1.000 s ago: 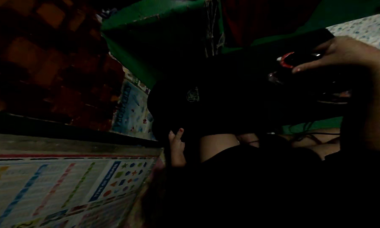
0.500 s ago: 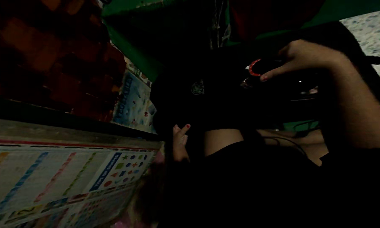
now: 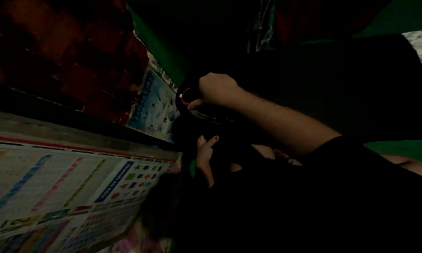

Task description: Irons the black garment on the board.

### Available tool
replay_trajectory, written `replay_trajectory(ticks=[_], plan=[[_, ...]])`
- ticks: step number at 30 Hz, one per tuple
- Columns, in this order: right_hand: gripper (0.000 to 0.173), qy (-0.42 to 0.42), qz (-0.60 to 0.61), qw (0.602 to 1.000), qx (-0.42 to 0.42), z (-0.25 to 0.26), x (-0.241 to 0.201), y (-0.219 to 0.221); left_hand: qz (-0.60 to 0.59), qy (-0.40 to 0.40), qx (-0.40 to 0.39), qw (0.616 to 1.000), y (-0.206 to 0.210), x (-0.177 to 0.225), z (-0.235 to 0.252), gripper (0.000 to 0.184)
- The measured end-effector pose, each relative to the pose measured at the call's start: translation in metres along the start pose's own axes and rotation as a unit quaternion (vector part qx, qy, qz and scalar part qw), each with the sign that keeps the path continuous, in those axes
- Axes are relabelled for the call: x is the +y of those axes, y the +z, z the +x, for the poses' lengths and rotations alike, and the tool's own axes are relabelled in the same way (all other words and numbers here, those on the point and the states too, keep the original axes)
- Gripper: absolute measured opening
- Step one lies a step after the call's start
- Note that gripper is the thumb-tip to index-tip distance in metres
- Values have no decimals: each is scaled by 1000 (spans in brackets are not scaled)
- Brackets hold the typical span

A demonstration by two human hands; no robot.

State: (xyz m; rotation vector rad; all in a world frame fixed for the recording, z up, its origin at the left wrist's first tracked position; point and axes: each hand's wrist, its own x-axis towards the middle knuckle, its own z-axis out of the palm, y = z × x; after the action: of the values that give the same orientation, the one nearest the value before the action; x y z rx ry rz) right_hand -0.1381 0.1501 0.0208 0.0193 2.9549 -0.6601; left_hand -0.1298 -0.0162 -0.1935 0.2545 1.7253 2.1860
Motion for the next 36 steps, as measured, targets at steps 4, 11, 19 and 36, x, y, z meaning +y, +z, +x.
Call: replay_trajectory(ticks=[4,11,19,36], plan=[[56,-4,0,1000,4,14,0,-2,14,29,-13,999,-9,-9,9,39],[54,91,20,994,56,-1,67,-41,39,34,13,999,3,4,2,30],[70,323,53,929,170,-78,223,-99,58,18,5,998,3,18,-1,29],[49,326,129,920,177,-281,342,-112,48,1,30,998,22,31,-18,27]])
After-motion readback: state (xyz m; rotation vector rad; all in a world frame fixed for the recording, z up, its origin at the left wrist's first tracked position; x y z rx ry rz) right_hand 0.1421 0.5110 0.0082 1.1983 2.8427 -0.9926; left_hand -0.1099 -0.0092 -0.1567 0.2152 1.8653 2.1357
